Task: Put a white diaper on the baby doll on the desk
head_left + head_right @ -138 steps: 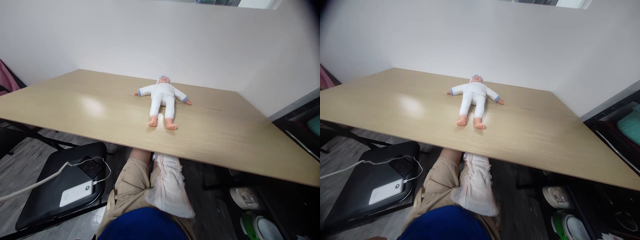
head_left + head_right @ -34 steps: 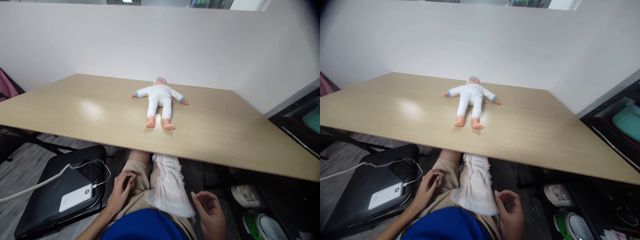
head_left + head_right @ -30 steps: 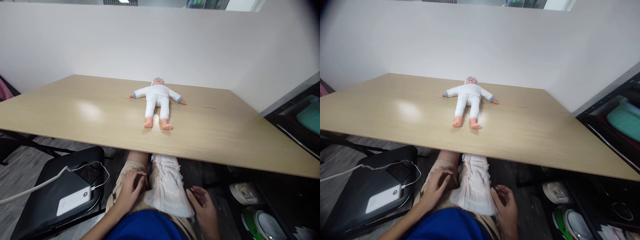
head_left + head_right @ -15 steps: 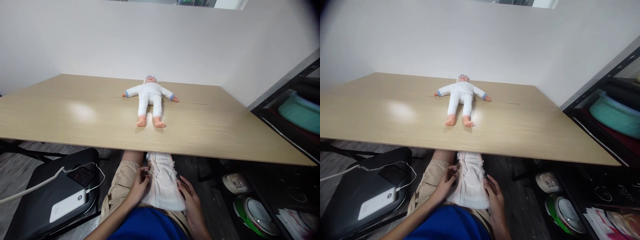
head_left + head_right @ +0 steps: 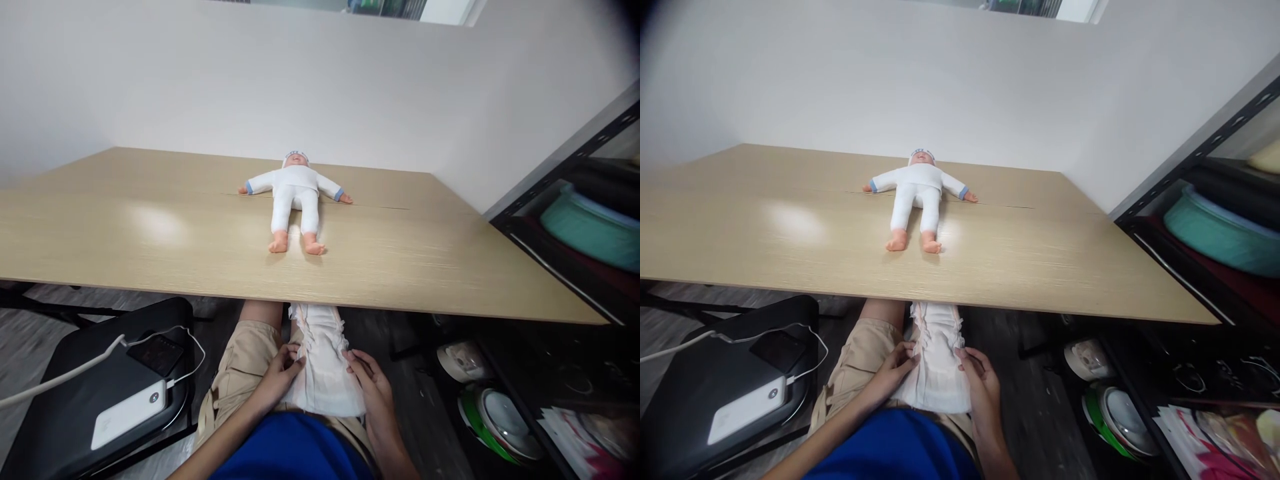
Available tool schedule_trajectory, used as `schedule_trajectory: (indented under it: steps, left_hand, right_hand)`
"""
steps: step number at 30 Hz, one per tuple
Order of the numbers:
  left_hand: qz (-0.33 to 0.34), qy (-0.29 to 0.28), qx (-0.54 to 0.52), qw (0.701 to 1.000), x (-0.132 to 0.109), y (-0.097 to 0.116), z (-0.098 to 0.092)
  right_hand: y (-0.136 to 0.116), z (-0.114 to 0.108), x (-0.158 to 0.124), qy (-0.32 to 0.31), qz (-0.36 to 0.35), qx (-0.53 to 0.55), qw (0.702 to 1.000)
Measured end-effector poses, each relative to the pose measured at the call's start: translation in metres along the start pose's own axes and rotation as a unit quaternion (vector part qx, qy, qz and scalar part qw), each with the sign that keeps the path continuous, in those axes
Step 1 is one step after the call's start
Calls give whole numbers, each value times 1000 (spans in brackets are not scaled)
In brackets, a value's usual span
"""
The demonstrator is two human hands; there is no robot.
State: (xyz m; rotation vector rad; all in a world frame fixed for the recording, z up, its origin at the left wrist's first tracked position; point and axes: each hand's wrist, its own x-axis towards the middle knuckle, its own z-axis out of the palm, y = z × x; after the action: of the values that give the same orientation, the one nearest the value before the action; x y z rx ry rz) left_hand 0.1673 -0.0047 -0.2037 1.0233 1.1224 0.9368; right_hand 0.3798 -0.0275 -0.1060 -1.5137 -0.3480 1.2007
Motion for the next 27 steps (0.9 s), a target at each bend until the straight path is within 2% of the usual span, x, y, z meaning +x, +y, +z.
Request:
schedule_trajectory:
  steps: [8, 11, 13, 15, 17, 20, 23, 25, 27]
  left_hand:
    - [-29, 7, -50, 998, -7, 19, 5]
    - [-34, 7, -64, 997, -9, 27, 7]
    - [-38, 5, -74, 997, -11, 33, 10]
    - [-42, 1, -83, 996, -14, 40, 14]
    - [-52, -10, -99, 994, -19, 47, 17]
    - [-57, -42, -125, 990, -33, 58, 19]
    - [-42, -81, -131, 987, -57, 78, 17]
    - [-17, -105, -132, 985, -79, 102, 14]
    - [29, -108, -114, 987, -103, 135, 11]
  right_hand:
    - [-6, 5, -6, -63, -22, -29, 997]
    - [-2, 2, 7, -52, -63, -63, 995]
    - [1, -1, 17, -20, -84, -98, 991]
    - [4, -3, 25, -8, -69, -132, 989]
    - [4, -4, 25, -46, -26, -148, 987]
    - [-6, -3, 8, -156, 39, -156, 975]
    - [-28, -3, -21, -226, 70, -161, 958]
    - [-48, -6, -46, -249, 60, -157, 954]
    - [-69, -12, -72, -247, 25, -156, 956]
